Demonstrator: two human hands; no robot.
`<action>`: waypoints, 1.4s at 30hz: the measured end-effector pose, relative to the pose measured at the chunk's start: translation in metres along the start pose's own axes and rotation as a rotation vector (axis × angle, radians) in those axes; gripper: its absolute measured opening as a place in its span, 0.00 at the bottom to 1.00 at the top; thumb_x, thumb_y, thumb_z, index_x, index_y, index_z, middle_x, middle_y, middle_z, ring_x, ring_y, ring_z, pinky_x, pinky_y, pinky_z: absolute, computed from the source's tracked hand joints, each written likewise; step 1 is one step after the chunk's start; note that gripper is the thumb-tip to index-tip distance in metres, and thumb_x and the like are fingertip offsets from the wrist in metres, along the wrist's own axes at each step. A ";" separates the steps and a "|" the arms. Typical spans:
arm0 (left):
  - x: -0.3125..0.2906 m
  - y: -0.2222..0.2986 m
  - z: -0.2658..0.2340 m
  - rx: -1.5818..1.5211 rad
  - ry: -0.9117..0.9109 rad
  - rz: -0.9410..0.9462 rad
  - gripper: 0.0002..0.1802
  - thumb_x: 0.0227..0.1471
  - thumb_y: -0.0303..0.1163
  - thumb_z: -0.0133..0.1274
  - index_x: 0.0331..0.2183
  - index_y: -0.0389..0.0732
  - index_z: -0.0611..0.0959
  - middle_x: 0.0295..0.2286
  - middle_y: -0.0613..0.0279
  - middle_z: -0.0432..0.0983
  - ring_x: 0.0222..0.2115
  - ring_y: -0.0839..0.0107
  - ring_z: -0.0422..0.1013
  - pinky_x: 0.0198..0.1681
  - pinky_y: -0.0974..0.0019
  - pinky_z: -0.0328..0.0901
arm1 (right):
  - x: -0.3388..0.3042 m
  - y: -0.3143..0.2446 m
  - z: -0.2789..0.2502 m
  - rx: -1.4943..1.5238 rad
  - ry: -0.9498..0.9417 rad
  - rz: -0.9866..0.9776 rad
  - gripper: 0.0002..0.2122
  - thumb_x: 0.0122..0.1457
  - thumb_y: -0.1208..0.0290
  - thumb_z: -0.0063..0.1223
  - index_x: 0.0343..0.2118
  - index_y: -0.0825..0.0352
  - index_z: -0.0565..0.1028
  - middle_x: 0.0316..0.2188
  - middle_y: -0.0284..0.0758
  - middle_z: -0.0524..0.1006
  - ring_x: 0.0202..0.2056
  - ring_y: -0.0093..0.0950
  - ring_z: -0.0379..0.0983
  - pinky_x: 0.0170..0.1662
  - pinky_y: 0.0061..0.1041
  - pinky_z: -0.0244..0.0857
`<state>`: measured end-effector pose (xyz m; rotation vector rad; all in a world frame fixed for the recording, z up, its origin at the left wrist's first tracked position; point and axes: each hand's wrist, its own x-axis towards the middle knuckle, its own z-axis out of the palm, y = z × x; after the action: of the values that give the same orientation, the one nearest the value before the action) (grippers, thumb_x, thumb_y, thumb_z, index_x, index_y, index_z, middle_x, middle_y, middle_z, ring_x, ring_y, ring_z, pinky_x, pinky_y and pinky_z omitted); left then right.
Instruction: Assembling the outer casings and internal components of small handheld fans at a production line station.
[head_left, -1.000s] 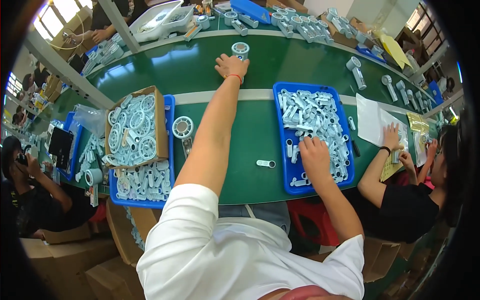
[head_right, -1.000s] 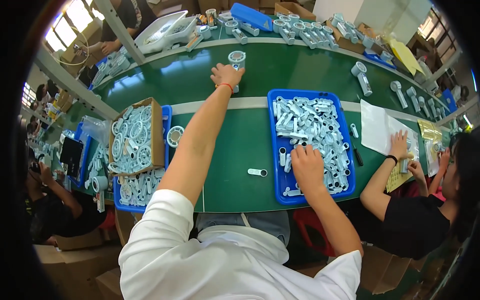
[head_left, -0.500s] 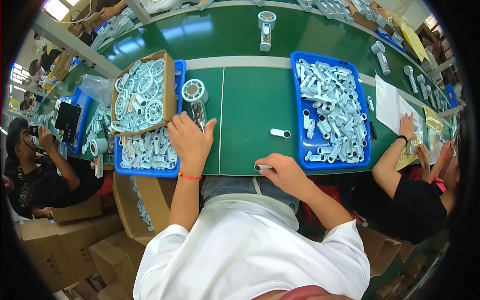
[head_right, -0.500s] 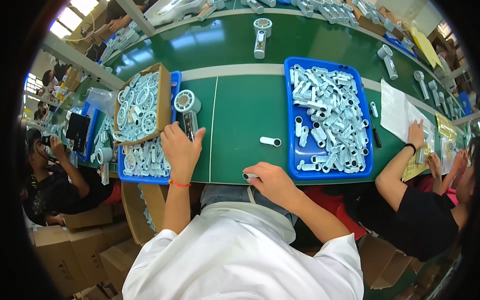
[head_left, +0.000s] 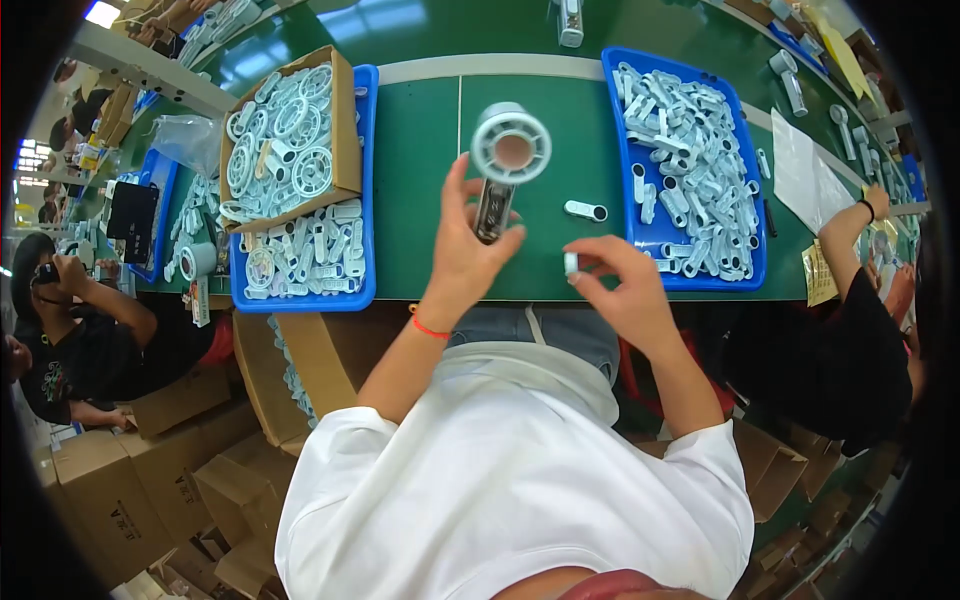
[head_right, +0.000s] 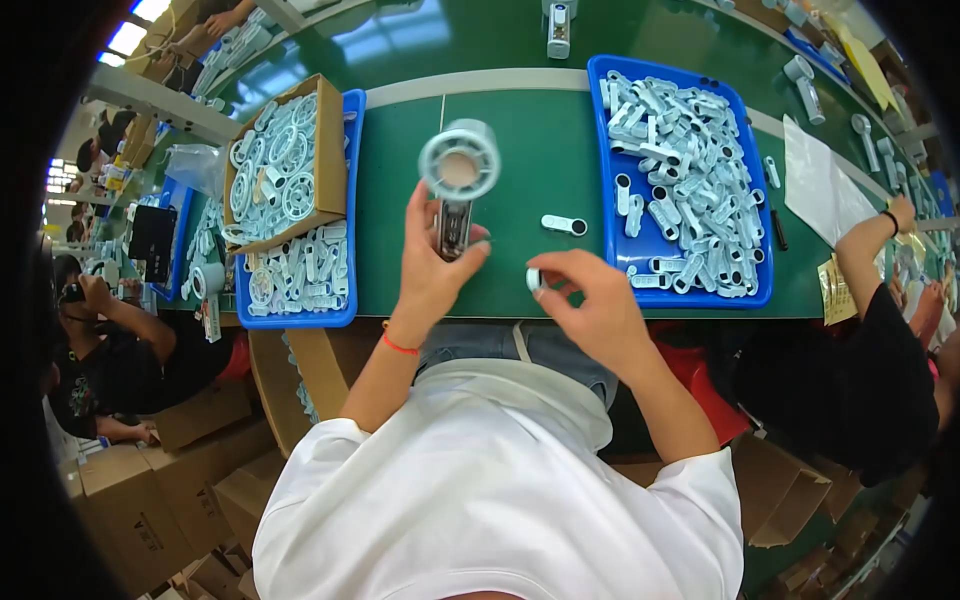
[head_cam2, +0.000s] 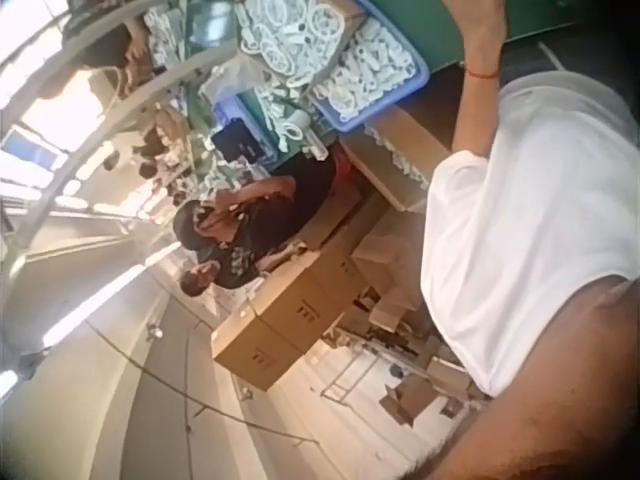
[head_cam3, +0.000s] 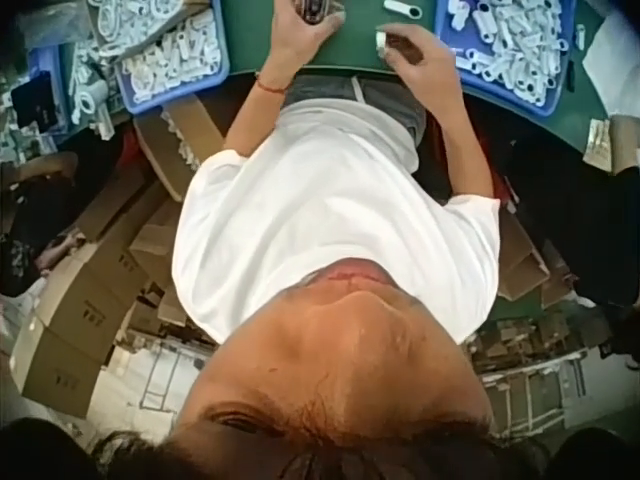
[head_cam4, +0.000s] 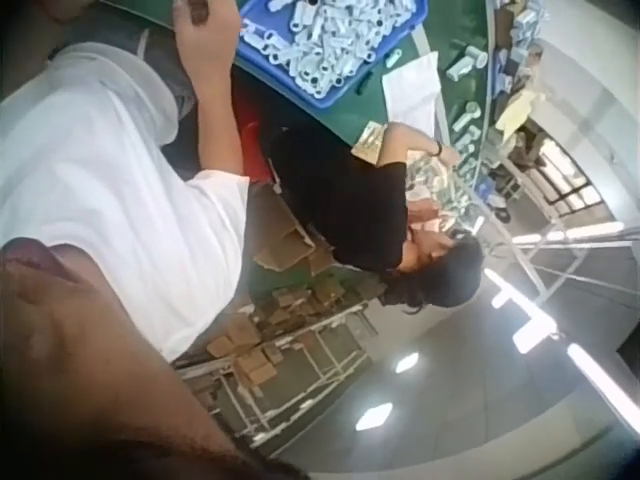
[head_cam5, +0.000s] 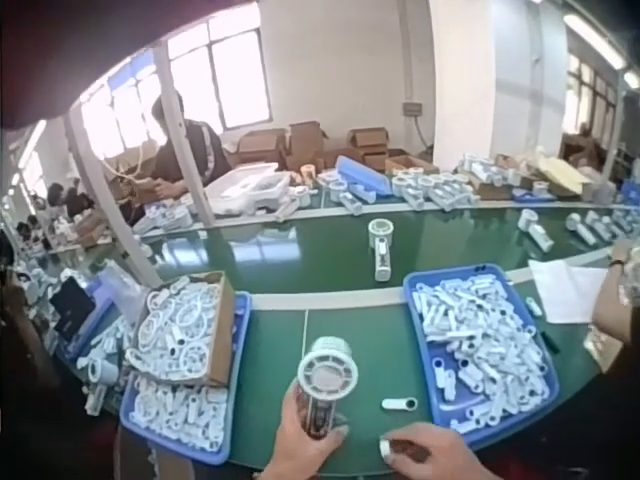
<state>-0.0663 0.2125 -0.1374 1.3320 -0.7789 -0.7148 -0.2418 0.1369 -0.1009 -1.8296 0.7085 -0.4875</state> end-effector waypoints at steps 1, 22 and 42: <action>-0.001 0.004 0.004 -0.001 -0.007 -0.011 0.40 0.41 0.24 0.57 0.53 0.38 0.55 0.33 0.57 0.68 0.31 0.72 0.67 0.34 0.70 0.64 | 0.000 0.006 -0.003 0.231 0.002 0.094 0.12 0.49 0.83 0.51 0.39 0.71 0.71 0.33 0.36 0.74 0.36 0.24 0.73 0.40 0.20 0.67; -0.018 -0.016 0.006 0.206 -0.247 0.055 0.54 0.36 0.43 0.64 0.55 0.30 0.51 0.46 0.46 0.62 0.46 0.57 0.64 0.48 0.62 0.59 | 0.021 -0.004 0.025 0.324 0.194 0.263 0.14 0.48 0.80 0.56 0.39 0.76 0.73 0.30 0.38 0.77 0.31 0.21 0.73 0.36 0.18 0.67; -0.016 -0.016 0.011 0.378 -0.213 0.048 0.35 0.39 0.31 0.56 0.48 0.27 0.60 0.33 0.42 0.71 0.30 0.50 0.72 0.34 0.59 0.67 | 0.032 0.014 0.018 0.365 0.024 0.382 0.10 0.48 0.73 0.58 0.31 0.70 0.72 0.24 0.31 0.74 0.26 0.17 0.71 0.27 0.13 0.64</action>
<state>-0.0851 0.2177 -0.1537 1.5849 -1.1553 -0.7006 -0.2102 0.1238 -0.1207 -1.3124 0.8982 -0.3577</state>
